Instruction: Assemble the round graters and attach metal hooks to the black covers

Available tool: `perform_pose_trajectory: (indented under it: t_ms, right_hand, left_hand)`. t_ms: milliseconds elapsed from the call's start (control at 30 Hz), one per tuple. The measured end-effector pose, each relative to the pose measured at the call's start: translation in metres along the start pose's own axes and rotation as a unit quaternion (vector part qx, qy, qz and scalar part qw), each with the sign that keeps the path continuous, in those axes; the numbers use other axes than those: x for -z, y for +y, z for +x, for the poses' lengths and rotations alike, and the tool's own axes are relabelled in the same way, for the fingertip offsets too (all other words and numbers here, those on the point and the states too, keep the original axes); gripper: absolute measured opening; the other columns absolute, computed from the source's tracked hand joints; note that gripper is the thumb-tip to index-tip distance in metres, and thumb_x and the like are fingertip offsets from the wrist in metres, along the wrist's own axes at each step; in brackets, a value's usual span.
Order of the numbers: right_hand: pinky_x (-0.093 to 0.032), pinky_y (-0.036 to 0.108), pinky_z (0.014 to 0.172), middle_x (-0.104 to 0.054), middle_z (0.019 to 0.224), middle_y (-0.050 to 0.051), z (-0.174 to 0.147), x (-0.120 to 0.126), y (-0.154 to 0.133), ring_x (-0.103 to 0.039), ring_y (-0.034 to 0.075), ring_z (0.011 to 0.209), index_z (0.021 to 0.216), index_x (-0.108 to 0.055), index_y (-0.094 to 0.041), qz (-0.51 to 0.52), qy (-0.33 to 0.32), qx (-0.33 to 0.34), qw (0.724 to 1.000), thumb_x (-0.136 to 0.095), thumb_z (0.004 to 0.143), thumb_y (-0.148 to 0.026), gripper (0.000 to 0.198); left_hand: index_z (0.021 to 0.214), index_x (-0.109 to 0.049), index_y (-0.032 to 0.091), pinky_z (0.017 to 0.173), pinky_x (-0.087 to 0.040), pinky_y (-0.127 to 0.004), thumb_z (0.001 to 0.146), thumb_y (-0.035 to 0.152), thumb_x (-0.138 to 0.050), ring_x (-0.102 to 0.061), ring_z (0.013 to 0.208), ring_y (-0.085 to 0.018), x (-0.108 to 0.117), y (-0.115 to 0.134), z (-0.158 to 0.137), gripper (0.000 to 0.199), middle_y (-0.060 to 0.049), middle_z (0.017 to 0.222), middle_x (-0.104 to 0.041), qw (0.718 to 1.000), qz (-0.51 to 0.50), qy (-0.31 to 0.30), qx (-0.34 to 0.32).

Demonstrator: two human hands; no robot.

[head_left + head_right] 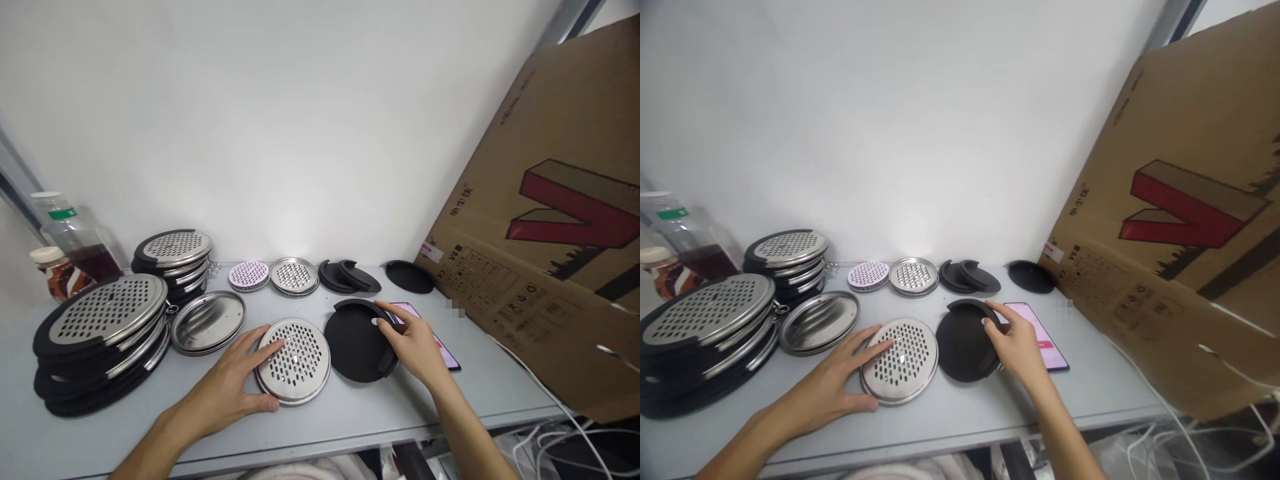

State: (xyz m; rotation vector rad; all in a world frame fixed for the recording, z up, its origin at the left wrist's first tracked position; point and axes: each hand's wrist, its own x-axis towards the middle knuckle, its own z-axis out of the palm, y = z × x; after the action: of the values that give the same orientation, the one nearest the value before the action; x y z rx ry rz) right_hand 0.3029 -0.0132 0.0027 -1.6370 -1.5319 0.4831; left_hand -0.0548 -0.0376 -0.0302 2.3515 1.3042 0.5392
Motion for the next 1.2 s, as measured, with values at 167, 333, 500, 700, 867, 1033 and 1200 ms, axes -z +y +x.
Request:
perform_pose_trajectory:
  t_ms: [167, 333, 500, 700, 867, 1033, 1200]
  right_hand:
    - [-0.045, 0.03, 0.047, -0.075, 0.085, 0.005, -0.014, -0.029, -0.008, -0.055, 0.016, 0.046, 0.125, -0.064, -0.02, 0.044, -0.043, 0.008, 0.998, -0.054, 0.087, -0.043, 0.046]
    - [-0.055, 0.042, 0.078, -0.063, 0.131, 0.012, -0.032, -0.048, -0.015, -0.068, 0.027, 0.089, 0.132, -0.058, -0.019, 0.001, -0.084, 0.056, 0.995, -0.058, 0.086, -0.052, 0.057]
    - [-0.051, 0.049, 0.092, -0.06, 0.133, 0.012, -0.041, -0.034, -0.013, -0.062, 0.034, 0.11, 0.143, -0.046, -0.024, -0.011, -0.184, 0.107, 0.977, -0.075, 0.072, -0.053, 0.081]
    - [-0.051, 0.046, 0.092, -0.054, 0.134, 0.01, -0.041, -0.025, -0.007, -0.062, 0.032, 0.105, 0.149, -0.035, -0.03, -0.009, -0.26, 0.129, 0.957, -0.085, 0.059, -0.052, 0.105]
    - [-0.045, 0.043, 0.102, -0.051, 0.137, 0.011, -0.043, -0.035, -0.014, -0.051, 0.034, 0.123, 0.146, -0.038, -0.027, -0.03, -0.251, 0.148, 0.956, -0.081, 0.059, -0.063, 0.104]
    - [-0.043, 0.045, 0.105, -0.045, 0.144, 0.012, -0.044, -0.04, -0.017, -0.049, 0.034, 0.128, 0.147, -0.037, -0.027, -0.036, -0.245, 0.154, 0.956, -0.077, 0.063, -0.065, 0.101]
    - [-0.041, 0.05, 0.107, -0.046, 0.146, 0.013, -0.042, -0.048, -0.013, -0.047, 0.035, 0.131, 0.147, -0.036, -0.027, -0.026, -0.224, 0.189, 0.956, -0.079, 0.061, -0.064, 0.102]
  left_hand:
    - [0.145, -0.039, 0.045, 0.114, -0.033, -0.053, 0.076, 0.052, -0.075, -0.031, 0.143, -0.035, 0.0, 0.0, -0.001, 0.078, -0.001, 0.159, -0.027, 1.0, -0.002, 0.002, 0.008]
    - [0.145, -0.038, 0.044, 0.115, -0.031, -0.055, 0.076, 0.049, -0.076, -0.025, 0.145, -0.036, 0.001, 0.002, -0.001, 0.079, -0.002, 0.16, -0.023, 1.0, -0.01, -0.01, 0.02]
    - [0.147, -0.036, 0.043, 0.116, -0.025, -0.057, 0.073, 0.046, -0.079, -0.016, 0.147, -0.038, 0.002, 0.003, -0.002, 0.086, -0.003, 0.162, -0.014, 0.999, -0.017, -0.026, 0.038]
    - [0.144, -0.042, 0.041, 0.116, -0.026, -0.056, 0.071, 0.052, -0.078, -0.018, 0.147, -0.038, 0.004, 0.008, -0.002, 0.083, -0.002, 0.162, -0.014, 0.998, -0.037, -0.023, 0.042]
    - [0.141, -0.047, 0.04, 0.117, -0.024, -0.056, 0.071, 0.054, -0.077, -0.018, 0.147, -0.039, 0.002, 0.014, 0.0, 0.077, -0.002, 0.161, -0.014, 0.998, -0.034, -0.02, 0.048]
    - [0.139, -0.05, 0.041, 0.117, -0.026, -0.056, 0.068, 0.05, -0.081, -0.021, 0.145, -0.039, 0.0, 0.018, 0.002, 0.077, -0.002, 0.158, -0.019, 0.998, -0.036, -0.005, 0.048]
    - [0.137, -0.053, 0.041, 0.117, -0.027, -0.056, 0.066, 0.056, -0.081, -0.023, 0.144, -0.04, -0.003, 0.022, 0.005, 0.077, -0.003, 0.155, -0.024, 0.999, -0.026, 0.007, 0.041]
